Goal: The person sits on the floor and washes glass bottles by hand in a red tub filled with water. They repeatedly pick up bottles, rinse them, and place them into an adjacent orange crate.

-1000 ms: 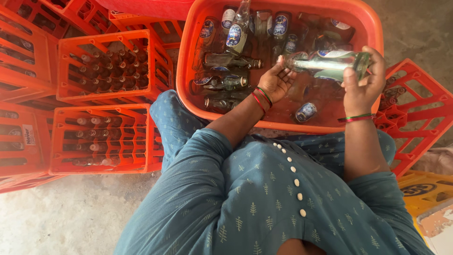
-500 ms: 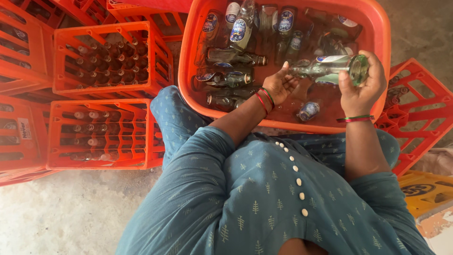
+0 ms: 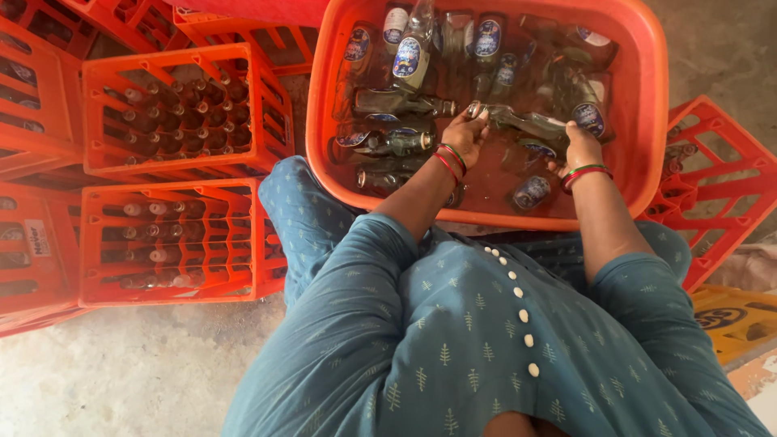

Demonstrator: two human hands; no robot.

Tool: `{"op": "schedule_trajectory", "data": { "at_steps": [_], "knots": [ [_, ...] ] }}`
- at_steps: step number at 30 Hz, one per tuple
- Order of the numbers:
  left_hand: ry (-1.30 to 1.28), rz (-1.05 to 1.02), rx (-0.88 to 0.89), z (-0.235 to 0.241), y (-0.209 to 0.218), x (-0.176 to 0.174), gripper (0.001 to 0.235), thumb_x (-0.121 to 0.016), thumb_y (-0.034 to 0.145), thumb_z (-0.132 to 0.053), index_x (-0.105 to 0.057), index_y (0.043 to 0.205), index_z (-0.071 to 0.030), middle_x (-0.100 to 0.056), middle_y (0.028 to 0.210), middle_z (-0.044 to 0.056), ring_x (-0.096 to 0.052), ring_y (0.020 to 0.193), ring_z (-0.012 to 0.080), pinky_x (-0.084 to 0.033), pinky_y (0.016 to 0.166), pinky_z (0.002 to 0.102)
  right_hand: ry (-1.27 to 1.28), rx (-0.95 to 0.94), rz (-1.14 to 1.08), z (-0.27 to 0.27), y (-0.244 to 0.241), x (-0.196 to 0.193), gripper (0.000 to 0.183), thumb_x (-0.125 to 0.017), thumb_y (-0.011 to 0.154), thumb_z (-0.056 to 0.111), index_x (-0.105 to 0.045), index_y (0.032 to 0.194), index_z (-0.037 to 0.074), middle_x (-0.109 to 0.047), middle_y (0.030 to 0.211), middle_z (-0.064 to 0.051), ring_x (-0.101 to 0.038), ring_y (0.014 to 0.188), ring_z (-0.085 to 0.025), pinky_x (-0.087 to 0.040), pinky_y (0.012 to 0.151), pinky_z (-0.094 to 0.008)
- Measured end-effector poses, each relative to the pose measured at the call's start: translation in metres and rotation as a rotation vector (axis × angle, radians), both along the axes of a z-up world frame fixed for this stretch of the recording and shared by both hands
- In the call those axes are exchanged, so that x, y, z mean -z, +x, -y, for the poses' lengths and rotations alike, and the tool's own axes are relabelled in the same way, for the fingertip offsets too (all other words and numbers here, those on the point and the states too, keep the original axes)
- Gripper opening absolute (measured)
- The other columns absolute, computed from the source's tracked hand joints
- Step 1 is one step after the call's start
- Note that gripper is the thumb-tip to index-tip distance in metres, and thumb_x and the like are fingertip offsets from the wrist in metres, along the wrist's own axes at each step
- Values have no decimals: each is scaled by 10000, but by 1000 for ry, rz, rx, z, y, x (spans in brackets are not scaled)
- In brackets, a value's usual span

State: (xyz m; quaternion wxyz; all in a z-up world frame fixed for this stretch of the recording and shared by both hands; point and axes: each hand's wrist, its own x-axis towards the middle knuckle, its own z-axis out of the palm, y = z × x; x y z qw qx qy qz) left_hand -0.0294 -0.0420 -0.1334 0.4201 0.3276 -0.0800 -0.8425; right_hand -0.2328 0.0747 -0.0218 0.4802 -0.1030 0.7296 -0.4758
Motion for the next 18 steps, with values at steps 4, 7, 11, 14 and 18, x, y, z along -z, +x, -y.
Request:
{"op": "schedule_trajectory", "data": {
  "at_steps": [4, 7, 11, 14, 18],
  "knots": [
    [47, 67, -23, 2, -3, 16, 227, -742, 919, -28, -638, 1102, -114, -645, 924, -11, -591, 795, 115, -520, 719, 265, -34, -61, -82, -1, 6, 7, 379, -544, 1037, 423, -611, 1288, 147, -692, 1089, -68, -650, 721, -244, -515, 501, -346],
    [64, 74, -24, 4, 3, 18, 234, -760, 911, -39, -647, 1099, -121, -632, 929, -25, -561, 815, 116, -545, 777, 273, -43, -40, -166, 10, 9, 20, 387, -578, 1004, 391, -612, 1279, 121, -668, 1104, -31, -660, 872, -237, -583, 601, -390],
    [60, 169, -12, -1, 6, 16, 298, -753, 893, -45, -618, 1129, -166, -631, 1008, -49, -605, 927, 99, -522, 836, 286, -176, -217, -652, 18, 0, 43, 420, -630, 1066, 372, -679, 1246, -4, -720, 1150, -118, -666, 1074, -248, -500, 903, -347],
    [35, 175, -5, -3, 13, 18, 329, -756, 904, -56, -600, 1176, -156, -641, 1048, -21, -619, 963, 125, -527, 879, 315, -135, -146, -502, 21, -1, 53, 416, -623, 990, 359, -686, 1201, 6, -709, 1146, -131, -649, 1012, -228, -494, 887, -348],
    [-9, 197, 8, -4, 14, 25, 356, -756, 910, -70, -602, 1225, -135, -636, 1061, -15, -634, 990, 141, -521, 904, 341, -77, -182, -582, 21, 3, 50, 397, -629, 1012, 361, -702, 1153, -3, -719, 1099, -144, -660, 973, -248, -500, 863, -372]
  ]
}}
